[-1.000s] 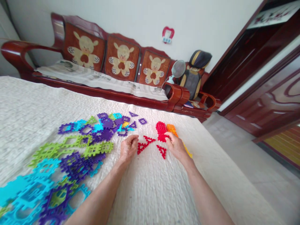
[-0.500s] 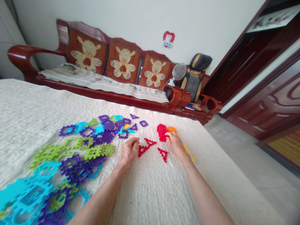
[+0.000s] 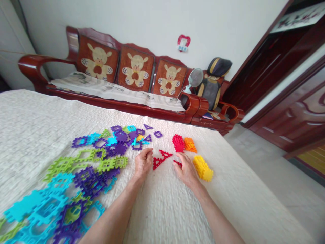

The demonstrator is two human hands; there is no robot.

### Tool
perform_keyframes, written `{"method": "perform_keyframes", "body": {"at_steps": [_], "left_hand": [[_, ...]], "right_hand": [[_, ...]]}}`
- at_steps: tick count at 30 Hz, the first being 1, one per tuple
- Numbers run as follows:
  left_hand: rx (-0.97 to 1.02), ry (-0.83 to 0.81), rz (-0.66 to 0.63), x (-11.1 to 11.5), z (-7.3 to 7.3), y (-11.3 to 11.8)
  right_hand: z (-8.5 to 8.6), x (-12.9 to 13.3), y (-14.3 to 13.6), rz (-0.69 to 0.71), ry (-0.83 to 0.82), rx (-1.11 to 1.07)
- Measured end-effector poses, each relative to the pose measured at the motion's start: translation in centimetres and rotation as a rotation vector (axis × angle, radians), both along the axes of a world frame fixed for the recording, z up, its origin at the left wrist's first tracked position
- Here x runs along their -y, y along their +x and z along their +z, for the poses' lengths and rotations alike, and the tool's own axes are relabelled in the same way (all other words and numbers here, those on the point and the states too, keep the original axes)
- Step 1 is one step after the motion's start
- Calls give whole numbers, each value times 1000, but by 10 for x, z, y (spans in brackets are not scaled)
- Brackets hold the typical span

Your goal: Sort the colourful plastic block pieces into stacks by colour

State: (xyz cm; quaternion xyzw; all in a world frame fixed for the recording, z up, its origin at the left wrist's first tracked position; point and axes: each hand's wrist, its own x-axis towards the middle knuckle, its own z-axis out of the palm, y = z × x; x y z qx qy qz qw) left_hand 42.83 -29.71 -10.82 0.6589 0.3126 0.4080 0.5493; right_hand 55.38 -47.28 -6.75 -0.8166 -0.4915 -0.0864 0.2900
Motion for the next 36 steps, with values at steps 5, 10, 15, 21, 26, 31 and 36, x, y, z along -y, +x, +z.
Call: {"method": "perform_keyframes", "body": {"at_steps": [5,10,15,21,26,31,36], "left_hand": [[-66,98,5,2,3,0],[-155,247,-43,4,11,-2],[-172,310,-77,4,15,-4],[-205,328,-58,5,13,-3],[-214,358,-55,6,14,-4],[-222,423,-61,6,13,-4],[-292,547,-130,7,14,-2]], "right_hand": [[-31,-9,-8,36,35,1],[-36,-37,-6,95,46,28],[-27,-58,-24,195,62,22],[-19,-65,-51,181,99,-67],[-19,-66,-51,128,138,-118],[-20,-69,-52,136,166,-95],[-19,-71,-53,103,162,-73]]}}
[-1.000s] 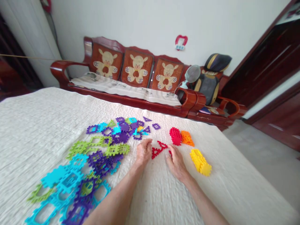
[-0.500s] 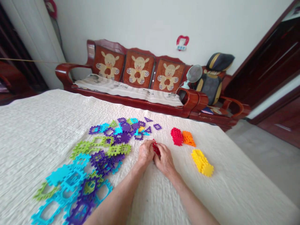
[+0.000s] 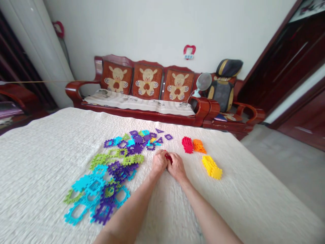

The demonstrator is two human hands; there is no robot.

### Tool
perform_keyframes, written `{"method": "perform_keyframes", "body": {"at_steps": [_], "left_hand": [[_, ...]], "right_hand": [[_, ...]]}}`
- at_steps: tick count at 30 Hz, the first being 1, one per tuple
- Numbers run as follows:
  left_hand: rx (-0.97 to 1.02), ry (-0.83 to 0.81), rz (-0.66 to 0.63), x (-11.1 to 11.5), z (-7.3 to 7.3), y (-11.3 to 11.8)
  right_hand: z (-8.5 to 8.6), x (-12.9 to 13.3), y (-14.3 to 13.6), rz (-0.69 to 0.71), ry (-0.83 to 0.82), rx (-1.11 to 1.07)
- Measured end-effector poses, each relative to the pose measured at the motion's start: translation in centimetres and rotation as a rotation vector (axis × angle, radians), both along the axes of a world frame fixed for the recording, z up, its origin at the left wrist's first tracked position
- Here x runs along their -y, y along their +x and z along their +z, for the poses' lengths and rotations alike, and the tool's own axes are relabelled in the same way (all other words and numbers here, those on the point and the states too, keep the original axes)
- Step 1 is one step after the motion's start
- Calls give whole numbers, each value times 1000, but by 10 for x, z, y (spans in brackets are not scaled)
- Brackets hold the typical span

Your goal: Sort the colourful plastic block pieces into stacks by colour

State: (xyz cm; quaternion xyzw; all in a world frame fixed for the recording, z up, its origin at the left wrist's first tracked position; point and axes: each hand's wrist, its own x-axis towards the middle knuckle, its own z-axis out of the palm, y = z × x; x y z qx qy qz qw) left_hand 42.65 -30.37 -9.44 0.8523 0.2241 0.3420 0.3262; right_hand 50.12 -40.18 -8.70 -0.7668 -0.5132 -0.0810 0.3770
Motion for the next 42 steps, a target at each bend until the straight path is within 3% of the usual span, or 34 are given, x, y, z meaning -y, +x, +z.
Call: {"method": "perform_keyframes", "body": {"at_steps": [7,14,23,27,42], "left_hand": [[-206,148,-95,6,11,-8],[-264,210,-153,22,19,-46],[-264,251,-67,42,8,-96],[-153,290,-33,48,-2,-111],[26,167,-12,48,0,-118]], "right_hand": [[3,1,-6,-9,-37,18],[5,16,-38,-24,-44,20],[-1,29,-84,2,7,2],[-4,30,-93,19,30,2],[-8,32,-86,100,65,-28]]}}
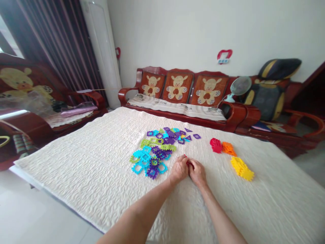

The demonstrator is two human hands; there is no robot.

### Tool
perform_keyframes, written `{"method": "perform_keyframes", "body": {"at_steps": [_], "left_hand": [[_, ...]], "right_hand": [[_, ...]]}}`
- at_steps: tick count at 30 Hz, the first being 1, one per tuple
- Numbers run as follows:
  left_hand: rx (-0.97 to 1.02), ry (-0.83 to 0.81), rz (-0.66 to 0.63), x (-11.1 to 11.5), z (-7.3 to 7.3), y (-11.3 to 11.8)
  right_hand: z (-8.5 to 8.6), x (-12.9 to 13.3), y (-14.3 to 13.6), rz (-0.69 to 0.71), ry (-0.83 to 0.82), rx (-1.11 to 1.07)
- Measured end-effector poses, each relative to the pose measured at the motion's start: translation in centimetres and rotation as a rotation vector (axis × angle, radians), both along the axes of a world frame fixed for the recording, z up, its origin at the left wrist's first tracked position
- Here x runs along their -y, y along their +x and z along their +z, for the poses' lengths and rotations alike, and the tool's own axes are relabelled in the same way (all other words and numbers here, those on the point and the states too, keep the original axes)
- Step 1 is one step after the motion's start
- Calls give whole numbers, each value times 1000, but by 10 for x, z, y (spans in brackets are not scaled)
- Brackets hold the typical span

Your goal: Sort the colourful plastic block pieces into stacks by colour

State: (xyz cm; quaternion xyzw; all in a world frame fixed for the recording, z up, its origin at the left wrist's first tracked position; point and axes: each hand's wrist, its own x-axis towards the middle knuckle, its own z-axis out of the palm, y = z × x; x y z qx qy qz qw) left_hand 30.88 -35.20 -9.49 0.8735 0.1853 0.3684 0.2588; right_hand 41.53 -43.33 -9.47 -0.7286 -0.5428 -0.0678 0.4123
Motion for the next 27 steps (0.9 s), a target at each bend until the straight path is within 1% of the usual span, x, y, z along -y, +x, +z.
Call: {"method": "perform_keyframes", "body": {"at_steps": [4,6,11,15,17,20,27], "left_hand": [[-14,-9,-132,-1,4,-4],[-9,-9,-151,-2,3,-4],[36,-25,-92,-4,-9,-1],[67,-117,16,-8,-16,1],[68,-153,62,-9,-17,2],[69,-162,69,-10,-16,2],[48,-135,74,-10,-13,0]], "right_hand": [[1,2,0,-28,12,-81],[1,3,0,-26,18,-110],[1,5,-1,-47,47,-172],[3,10,-2,-117,92,-297],[6,12,-3,-134,101,-363],[9,14,-3,-135,106,-413],[10,13,-2,-178,119,-403]]}}
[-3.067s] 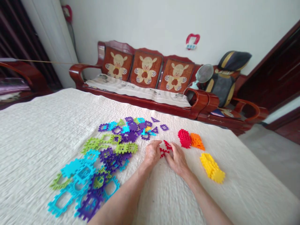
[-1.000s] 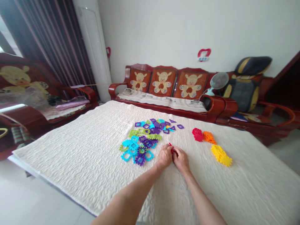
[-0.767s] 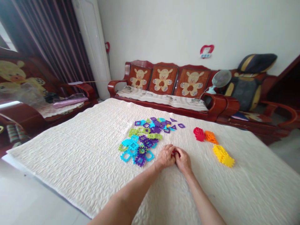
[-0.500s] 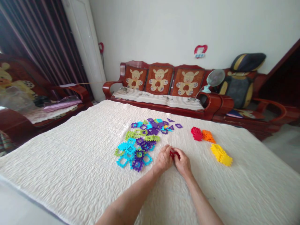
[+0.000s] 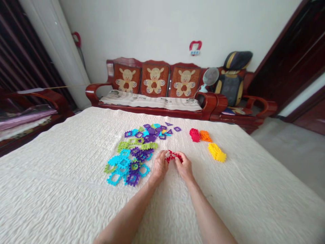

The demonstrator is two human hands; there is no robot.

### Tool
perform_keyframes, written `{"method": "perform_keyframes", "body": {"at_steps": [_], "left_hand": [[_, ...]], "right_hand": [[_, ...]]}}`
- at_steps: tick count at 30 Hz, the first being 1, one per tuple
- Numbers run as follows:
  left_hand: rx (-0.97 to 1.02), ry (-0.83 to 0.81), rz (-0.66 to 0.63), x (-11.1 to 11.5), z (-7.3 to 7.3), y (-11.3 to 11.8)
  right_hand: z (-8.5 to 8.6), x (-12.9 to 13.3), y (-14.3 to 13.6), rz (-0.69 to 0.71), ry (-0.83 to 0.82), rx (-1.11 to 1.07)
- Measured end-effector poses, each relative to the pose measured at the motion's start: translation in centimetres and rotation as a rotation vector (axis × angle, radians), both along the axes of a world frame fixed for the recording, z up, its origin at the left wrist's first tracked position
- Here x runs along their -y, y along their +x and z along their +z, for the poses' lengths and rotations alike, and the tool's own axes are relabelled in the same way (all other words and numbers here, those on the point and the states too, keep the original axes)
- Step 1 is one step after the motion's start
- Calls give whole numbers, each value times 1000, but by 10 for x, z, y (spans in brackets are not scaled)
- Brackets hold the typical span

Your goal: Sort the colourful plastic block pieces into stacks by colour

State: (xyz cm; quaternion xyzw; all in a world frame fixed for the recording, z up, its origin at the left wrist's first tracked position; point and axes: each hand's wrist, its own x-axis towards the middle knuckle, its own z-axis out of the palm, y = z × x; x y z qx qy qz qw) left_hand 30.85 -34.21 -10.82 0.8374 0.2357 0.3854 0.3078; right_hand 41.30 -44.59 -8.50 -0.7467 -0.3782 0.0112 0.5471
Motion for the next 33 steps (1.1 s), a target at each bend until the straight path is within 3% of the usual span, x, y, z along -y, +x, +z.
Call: {"method": "perform_keyframes", "body": {"at_steps": [5,11,15,20,26,30,33], "left_hand": [[-55,11,-44,2,4,6],[-118,-147,-60,15,17,46],[-98,-211,-86,17,23,67],[-61,-237,47,-5,23,71],[-58,-295,129,-21,29,87],[-47,-285,96,-22,25,96],[-36,-292,61,-23,20,96]], "right_hand": [[-4,-2,-1,-21,35,51],[-2,3,20,-72,9,-11],[9,25,57,-60,-36,-30],[9,67,91,-134,-79,-44],[9,80,76,98,-278,138],[10,73,65,107,-343,328],[6,72,68,57,-297,310]]}}
